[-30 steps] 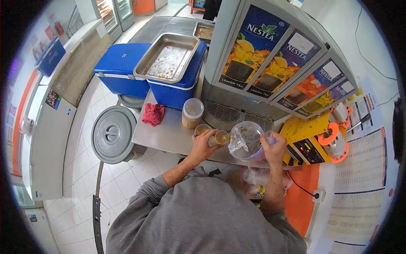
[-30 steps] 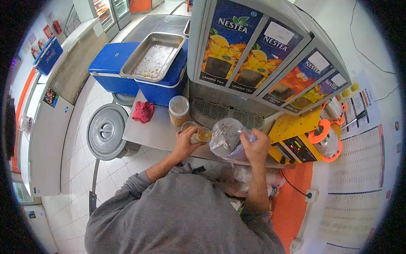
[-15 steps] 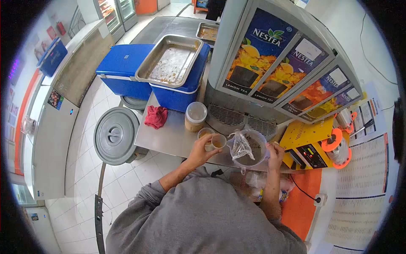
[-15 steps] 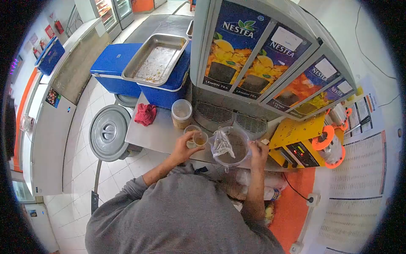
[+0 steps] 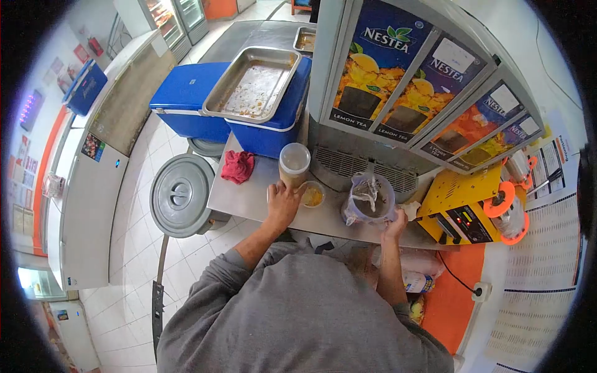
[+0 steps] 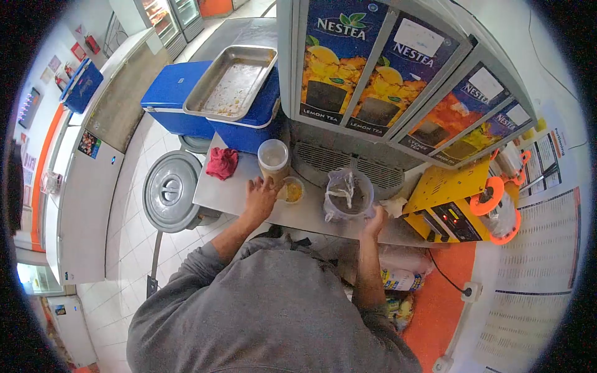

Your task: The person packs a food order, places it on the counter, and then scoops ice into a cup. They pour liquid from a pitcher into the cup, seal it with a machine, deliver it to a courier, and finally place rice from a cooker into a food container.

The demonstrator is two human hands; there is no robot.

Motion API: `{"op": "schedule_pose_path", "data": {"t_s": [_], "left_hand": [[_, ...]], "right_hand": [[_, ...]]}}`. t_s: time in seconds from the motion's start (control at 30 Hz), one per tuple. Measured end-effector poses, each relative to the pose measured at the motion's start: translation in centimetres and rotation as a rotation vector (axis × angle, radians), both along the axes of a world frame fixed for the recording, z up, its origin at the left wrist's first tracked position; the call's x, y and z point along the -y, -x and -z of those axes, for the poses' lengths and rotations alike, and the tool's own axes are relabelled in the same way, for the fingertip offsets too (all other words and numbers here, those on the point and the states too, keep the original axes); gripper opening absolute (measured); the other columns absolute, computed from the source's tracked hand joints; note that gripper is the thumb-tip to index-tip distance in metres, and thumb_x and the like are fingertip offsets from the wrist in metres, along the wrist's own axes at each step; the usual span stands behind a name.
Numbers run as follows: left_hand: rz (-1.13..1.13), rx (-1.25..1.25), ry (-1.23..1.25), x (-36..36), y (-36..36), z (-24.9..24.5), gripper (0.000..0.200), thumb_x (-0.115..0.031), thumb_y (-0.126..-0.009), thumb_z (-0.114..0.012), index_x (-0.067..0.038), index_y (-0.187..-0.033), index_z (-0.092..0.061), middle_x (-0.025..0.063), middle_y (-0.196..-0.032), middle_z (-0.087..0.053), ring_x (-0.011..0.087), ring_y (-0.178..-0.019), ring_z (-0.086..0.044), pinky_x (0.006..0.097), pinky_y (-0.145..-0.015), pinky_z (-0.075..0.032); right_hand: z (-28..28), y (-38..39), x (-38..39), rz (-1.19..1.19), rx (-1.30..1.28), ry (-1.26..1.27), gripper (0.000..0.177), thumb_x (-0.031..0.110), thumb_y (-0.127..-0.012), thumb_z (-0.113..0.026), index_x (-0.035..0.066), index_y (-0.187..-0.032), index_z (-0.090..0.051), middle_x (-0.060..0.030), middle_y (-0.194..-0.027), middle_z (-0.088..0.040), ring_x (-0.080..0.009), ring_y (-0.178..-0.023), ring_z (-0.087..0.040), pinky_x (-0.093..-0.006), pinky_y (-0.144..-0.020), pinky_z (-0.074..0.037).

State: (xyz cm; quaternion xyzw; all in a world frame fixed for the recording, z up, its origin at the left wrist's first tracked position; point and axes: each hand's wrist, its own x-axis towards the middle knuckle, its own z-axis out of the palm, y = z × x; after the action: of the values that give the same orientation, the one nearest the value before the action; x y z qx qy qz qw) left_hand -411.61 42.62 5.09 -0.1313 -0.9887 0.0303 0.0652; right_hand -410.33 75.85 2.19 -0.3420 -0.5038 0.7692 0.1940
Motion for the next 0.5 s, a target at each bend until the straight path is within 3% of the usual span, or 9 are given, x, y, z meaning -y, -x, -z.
{"op": "schedule_pose_path", "data": {"t_s": [0.13, 0.23, 0.3, 0.43, 0.5], "left_hand": [[-0.018, -0.016, 0.096, -1.7, 0.4, -1.2, 0.041, -0.021, -0.083, -0.056, -0.026, -0.124, -0.061, 0.0076, -0.114, -0.054, 0.0265, -0.108, -0.048, 0.0416, -0.085, -0.034], [0.004, 0.013, 0.145, -2.3, 0.5, -1.1, 0.039, -0.023, -0.084, -0.057, -0.025, -0.122, -0.062, 0.0078, -0.117, -0.053, 0.0264, -0.112, -0.046, 0.0421, -0.089, -0.032], [0.069, -0.116, 0.238, -2.7, 0.7, -0.7, 0.036, -0.024, -0.085, -0.056, -0.024, -0.12, -0.062, 0.0072, -0.119, -0.052, 0.0276, -0.115, -0.045, 0.0442, -0.096, -0.03], [0.232, -0.134, 0.23, -3.6, -0.1, -1.2, 0.037, -0.019, -0.081, -0.059, -0.023, -0.117, -0.062, 0.0062, -0.115, -0.055, 0.0266, -0.114, -0.046, 0.0457, -0.092, -0.033], [0.221, -0.237, 0.047, -3.5, -0.4, -2.7, 0.043, -0.02, -0.08, -0.063, -0.021, -0.123, -0.056, 0.0061, -0.12, -0.053, 0.0253, -0.115, -0.045, 0.0472, -0.093, -0.033]], "right_hand": [[0.4, 0.6, 0.4, 0.047, 0.005, 0.017, 0.019, 0.024, -0.072, -0.061, 0.012, -0.086, -0.058, 0.0013, -0.082, -0.057, -0.0107, -0.064, -0.05, -0.0261, -0.049, -0.034], [0.2, 0.4, 0.6, 0.029, -0.023, 0.033, 0.027, 0.03, -0.077, -0.061, 0.009, -0.094, -0.055, -0.0009, -0.085, -0.054, -0.0136, -0.069, -0.05, -0.0273, -0.054, -0.037], [0.2, 0.3, 0.2, -0.054, -0.02, 0.011, 0.03, 0.03, -0.078, -0.06, 0.007, -0.095, -0.053, -0.0022, -0.085, -0.055, -0.0147, -0.07, -0.051, -0.0268, -0.054, -0.038], [2.7, -0.2, -1.9, -0.141, 0.002, -0.034, 0.028, 0.029, -0.081, -0.058, 0.006, -0.097, -0.053, -0.0032, -0.085, -0.055, -0.0159, -0.077, -0.052, -0.0287, -0.063, -0.042], [3.3, -0.7, -2.9, -0.271, -0.103, -0.507, 0.029, 0.03, -0.086, -0.057, 0.006, -0.102, -0.055, -0.0035, -0.087, -0.055, -0.0166, -0.084, -0.053, -0.0301, -0.076, -0.042]]}}
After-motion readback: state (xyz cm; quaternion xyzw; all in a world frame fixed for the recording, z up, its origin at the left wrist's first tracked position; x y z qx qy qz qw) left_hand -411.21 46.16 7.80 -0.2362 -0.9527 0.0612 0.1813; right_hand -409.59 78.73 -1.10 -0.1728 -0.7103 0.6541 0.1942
